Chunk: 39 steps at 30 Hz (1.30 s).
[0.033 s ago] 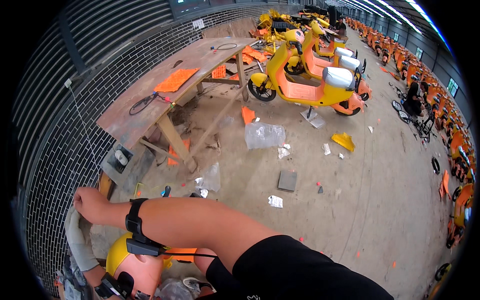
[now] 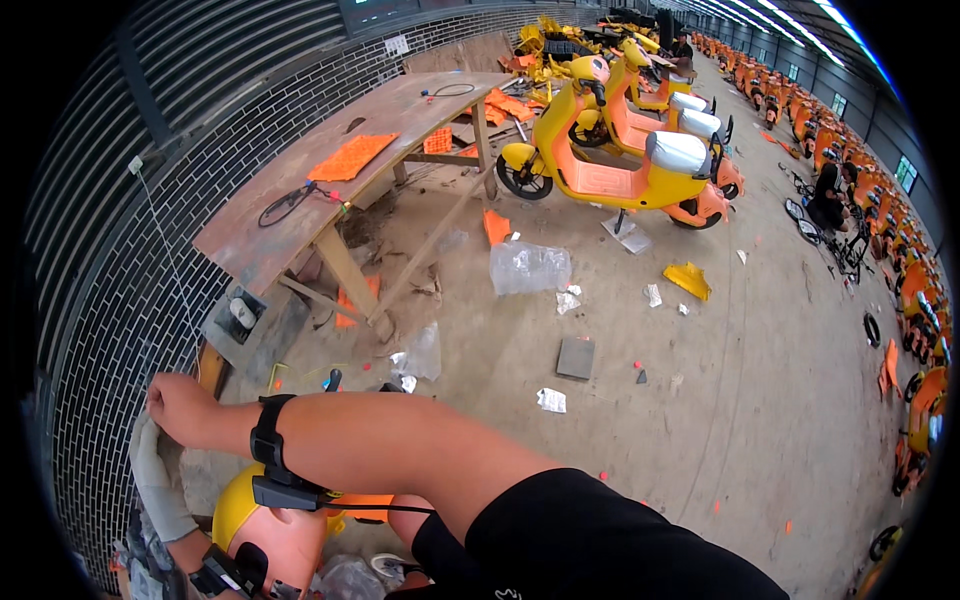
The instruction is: The person handles a thin wire and a connector while working on the handlebar and instrument cluster area of an orange and yellow scooter, threading the wire through a small opening.
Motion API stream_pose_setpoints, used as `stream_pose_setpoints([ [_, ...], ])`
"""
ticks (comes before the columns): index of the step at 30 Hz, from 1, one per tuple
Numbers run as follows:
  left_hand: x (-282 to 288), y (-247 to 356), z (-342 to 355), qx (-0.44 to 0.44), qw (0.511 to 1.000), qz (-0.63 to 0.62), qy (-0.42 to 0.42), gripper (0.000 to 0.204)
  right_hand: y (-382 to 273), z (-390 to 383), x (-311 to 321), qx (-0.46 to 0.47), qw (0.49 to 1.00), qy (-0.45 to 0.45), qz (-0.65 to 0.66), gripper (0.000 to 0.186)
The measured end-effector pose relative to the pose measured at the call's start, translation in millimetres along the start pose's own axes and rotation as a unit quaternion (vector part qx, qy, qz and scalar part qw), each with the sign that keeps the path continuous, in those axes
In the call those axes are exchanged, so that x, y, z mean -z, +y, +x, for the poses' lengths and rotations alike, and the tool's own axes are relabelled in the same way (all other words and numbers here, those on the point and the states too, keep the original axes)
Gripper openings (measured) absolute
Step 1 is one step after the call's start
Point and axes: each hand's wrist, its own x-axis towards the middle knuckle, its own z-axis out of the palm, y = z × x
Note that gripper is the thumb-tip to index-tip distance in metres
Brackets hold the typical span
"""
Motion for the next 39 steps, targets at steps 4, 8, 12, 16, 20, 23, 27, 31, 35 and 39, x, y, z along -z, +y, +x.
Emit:
stream_pose_setpoints([
  [4,-4.3,1.7,-3.6,0.000,1.000,0.002,-0.007,0.025,-16.8,-6.7,7.3,-0.063,0.998,-0.009,0.021,0.009],
  [8,-6.4,3.7,-4.7,-0.008,0.999,0.030,-0.020,0.023,-8.2,-6.1,4.3,-0.058,0.998,-0.011,0.015,0.009],
  [12,-11.1,2.2,-3.4,-0.034,0.994,0.106,0.000,0.018,-9.9,-4.3,17.4,-0.081,0.995,-0.049,0.043,0.016],
  [16,-3.3,-7.6,0.7,-0.025,0.996,0.073,0.036,0.018,3.6,-2.9,6.4,0.001,0.999,-0.046,0.021,0.023],
  [20,-7.1,7.0,-9.4,-0.036,0.986,0.160,0.027,0.022,-11.1,-6.5,12.3,-0.134,0.989,-0.068,0.005,0.025],
  [23,-0.9,5.0,-11.0,-0.093,0.955,0.279,0.044,0.022,-12.2,-7.3,14.9,-0.174,0.982,-0.066,-0.010,0.024],
  [27,5.2,2.7,-9.8,-0.107,0.927,0.354,0.063,0.023,-27.0,-7.5,6.8,-0.255,0.962,-0.097,0.007,0.024],
  [31,21.4,5.0,-9.8,-0.099,0.942,0.318,0.050,0.024,-36.3,-8.8,-11.1,-0.274,0.957,-0.096,-0.007,0.023],
  [35,22.2,3.8,-11.3,-0.080,0.952,0.294,0.033,0.023,-21.1,-9.3,-4.9,-0.298,0.949,-0.096,-0.029,0.021],
  [39,26.3,-15.8,-3.7,-0.094,0.954,0.283,0.035,0.022,-5.9,-9.4,-9.9,-0.290,0.952,-0.093,-0.022,0.020],
])
